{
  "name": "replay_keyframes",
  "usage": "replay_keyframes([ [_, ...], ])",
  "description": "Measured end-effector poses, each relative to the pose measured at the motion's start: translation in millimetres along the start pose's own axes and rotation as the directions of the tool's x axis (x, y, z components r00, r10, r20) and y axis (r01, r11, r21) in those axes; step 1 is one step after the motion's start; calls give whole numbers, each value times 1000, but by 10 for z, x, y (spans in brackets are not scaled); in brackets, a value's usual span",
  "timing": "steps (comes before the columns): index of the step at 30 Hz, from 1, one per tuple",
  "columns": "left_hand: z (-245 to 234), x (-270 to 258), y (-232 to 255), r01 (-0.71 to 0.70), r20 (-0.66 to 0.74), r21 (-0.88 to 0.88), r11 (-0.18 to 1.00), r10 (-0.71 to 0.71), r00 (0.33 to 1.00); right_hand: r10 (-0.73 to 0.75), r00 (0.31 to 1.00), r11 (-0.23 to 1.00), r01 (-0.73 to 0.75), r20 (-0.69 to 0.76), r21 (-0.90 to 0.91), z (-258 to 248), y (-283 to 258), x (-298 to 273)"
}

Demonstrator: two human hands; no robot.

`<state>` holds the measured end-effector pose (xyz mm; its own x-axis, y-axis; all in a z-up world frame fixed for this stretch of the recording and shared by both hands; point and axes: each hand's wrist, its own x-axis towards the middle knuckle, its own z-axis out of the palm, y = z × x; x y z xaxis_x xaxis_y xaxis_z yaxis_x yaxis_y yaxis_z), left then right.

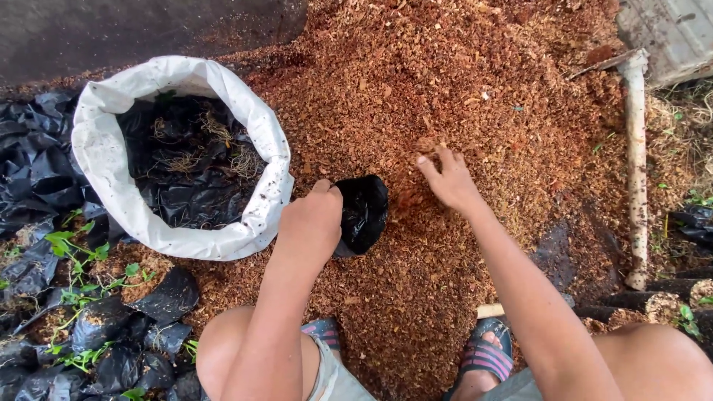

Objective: The person plants small green seedlings into a pile of brown wood chips using their hands. They also fill black plastic nursery bags with the wood chips and place seedlings inside them.

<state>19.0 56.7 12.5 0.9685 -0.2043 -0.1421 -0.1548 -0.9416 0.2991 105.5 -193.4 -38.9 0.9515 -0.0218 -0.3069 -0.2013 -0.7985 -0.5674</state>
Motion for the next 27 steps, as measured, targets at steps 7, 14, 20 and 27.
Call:
replay_keyframes([
  [7,-72,-15,48,-32,8,-5,999,33,999,-25,997,916,53,77,-398,531,15,-38],
  [14,-234,-65,169,-65,-58,-67,996,61,996,-107,988,923,139,106,-358,887,572,-42],
  [20,-307,-111,303,-104,-130,-289,952,69,989,-62,996,996,66,62,-54,825,935,-270],
  [27,10,9,365,-51,-47,-395,917,35,998,95,981,481,-193,168,855,264,1262,-422],
])
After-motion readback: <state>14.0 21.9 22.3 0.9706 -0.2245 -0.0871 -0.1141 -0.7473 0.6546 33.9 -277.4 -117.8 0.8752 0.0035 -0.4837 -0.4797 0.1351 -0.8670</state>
